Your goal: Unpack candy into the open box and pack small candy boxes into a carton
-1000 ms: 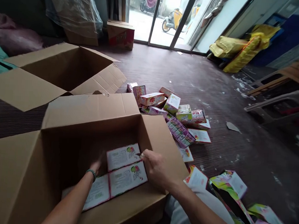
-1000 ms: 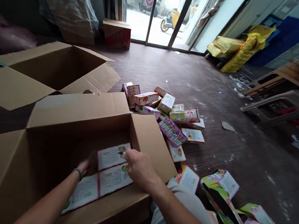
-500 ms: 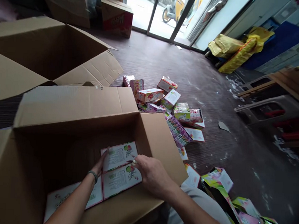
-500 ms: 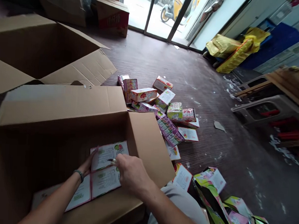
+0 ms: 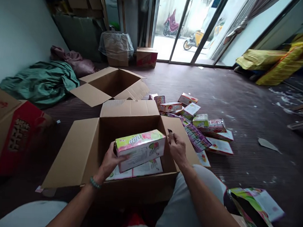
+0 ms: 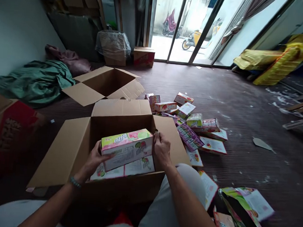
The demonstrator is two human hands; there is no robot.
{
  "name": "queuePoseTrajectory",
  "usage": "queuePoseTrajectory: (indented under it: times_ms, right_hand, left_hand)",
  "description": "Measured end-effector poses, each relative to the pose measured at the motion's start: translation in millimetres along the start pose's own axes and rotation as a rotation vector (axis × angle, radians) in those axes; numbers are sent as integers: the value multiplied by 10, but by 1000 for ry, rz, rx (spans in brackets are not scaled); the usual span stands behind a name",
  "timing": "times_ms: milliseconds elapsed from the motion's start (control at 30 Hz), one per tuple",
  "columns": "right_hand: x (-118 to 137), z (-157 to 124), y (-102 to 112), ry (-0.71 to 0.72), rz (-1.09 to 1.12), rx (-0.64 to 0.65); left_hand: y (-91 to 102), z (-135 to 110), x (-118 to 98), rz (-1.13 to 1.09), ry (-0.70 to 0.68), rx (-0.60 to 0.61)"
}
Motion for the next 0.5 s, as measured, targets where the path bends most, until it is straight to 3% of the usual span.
queuePoseTrajectory:
  times_ms: [100,200,333,500]
  right_hand:
    - [373,-427,-79,150,-44,89]
    - [793,-859,-436,383,-361,406]
    - [1166,-1336,-937,627,-818,742]
    - [1549,-1768,-1251,837,-935,826]
  left_hand:
    - [133,-718,85,167,-45,11]
    - [110,-1109,304,224,-76,25]
    - [31,-1186,373,226,-170,-24]
    - [29,-1279,457,170,-121,-4]
Point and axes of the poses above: each hand's wrist, its own z-axis towards the middle knuckle, its own y-axis out of the back of the hand, x = y × z, the point moved 7 cm from there along z, towards the middle knuckle, and after that the axes turned 7 degrees about x, right-handed, at the moved point
